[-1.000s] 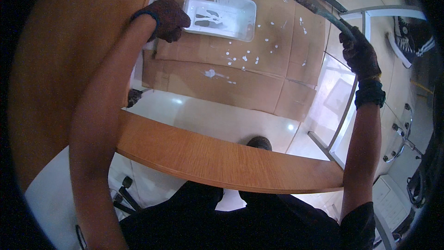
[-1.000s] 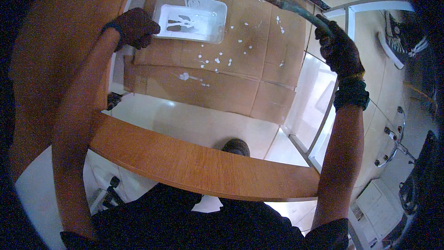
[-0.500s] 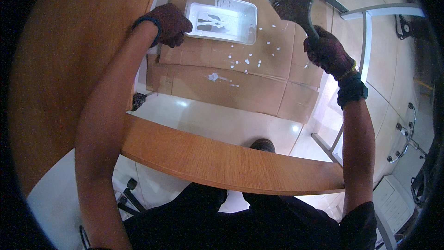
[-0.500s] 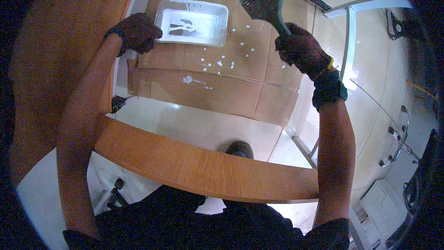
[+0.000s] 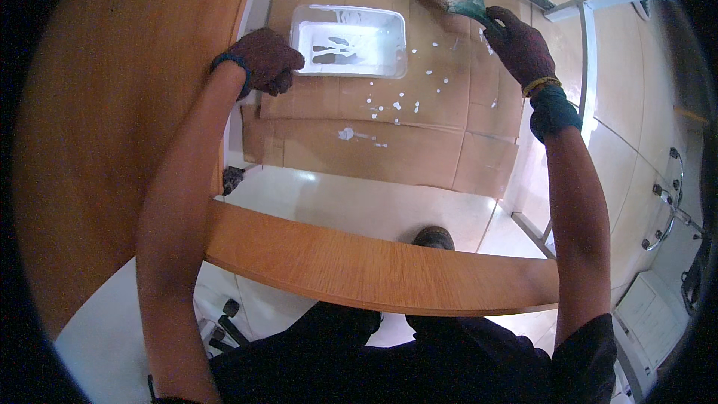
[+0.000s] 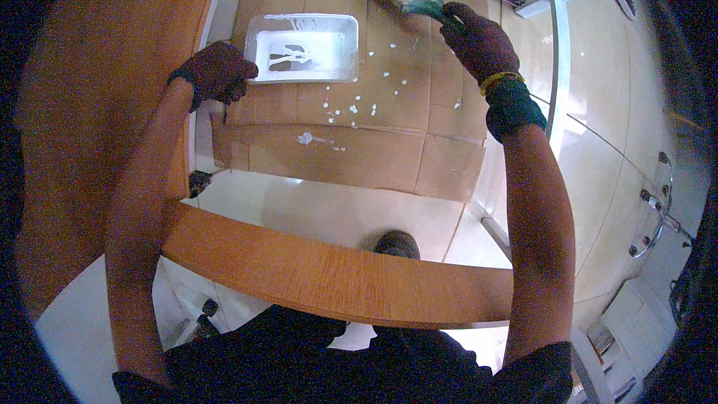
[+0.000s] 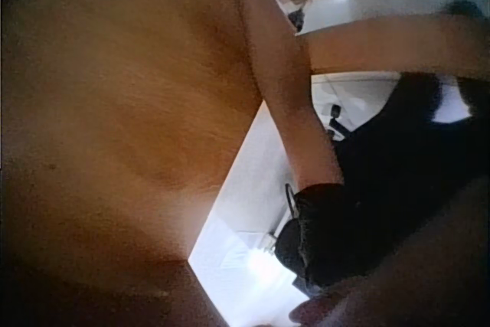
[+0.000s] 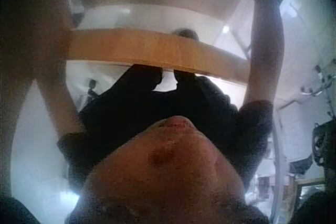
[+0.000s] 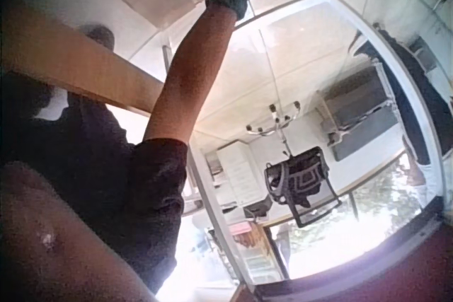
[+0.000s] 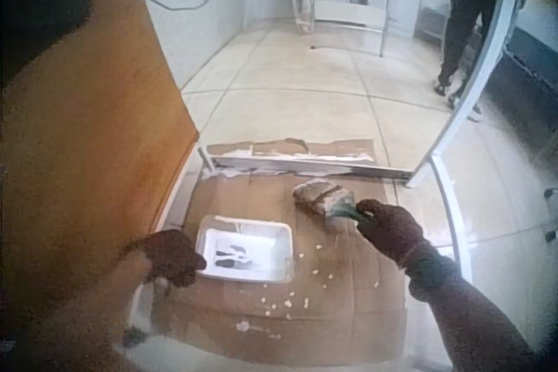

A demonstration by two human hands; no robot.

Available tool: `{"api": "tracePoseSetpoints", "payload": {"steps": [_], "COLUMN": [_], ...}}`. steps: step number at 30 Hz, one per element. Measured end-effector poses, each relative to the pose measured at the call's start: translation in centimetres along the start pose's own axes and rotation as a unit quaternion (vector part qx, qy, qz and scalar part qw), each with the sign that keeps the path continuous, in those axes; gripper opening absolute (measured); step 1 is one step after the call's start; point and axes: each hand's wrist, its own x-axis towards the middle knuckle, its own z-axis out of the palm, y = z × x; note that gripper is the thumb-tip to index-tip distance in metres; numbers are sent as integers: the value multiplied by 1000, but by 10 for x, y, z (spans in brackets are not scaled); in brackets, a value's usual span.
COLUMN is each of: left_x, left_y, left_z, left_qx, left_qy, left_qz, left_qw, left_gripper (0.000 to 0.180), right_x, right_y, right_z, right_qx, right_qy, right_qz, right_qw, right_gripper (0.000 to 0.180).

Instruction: The person kneels on a tiled floor and uses a small brush and dustpan to sweep scattered white debris into the dustpan. The person repeatedly brushes debris from the floor and a cardboard sheet into the dustpan.

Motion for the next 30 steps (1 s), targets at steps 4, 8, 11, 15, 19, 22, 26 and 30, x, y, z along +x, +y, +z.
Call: {"api": "tracePoseSetpoints", "payload": {"steps": [4, 8, 11, 15, 19, 22, 26, 30], "left_x": [-4, 2, 1, -4, 12, 5, 9, 7], "left_y": [5, 0, 0, 2, -14, -2, -7, -9], "left_z": [2, -2, 2, 3, 0, 2, -1, 2], "left_qx": [-107, -21, -145, -142, -49, -93, -33, -37], "left_qy": [11, -31, -5, 19, -20, -5, -21, -3], "left_qz": [-46, -13, -76, -67, 3, -41, -9, -8], "left_qw": [993, 999, 986, 987, 999, 995, 999, 999], "left_gripper": [23, 21, 20, 26, 28, 28, 28, 29], "right_x": [4, 8, 6, -8, -7, -1, 1, -8], "right_y": [8, 14, 21, 8, 5, -19, 2, -2], "right_z": [5, 4, -2, -18, -8, -2, -10, -30], "right_qx": [-20, -40, -52, -108, -125, -101, -114, -145], "right_qy": [31, 46, 60, 49, 36, 36, 49, 33], "right_qz": [24, 42, 71, 110, 31, 76, 116, 168], "right_qw": [999, 997, 994, 987, 991, 991, 985, 975], "right_gripper": [32, 33, 34, 31, 29, 28, 29, 30]}}
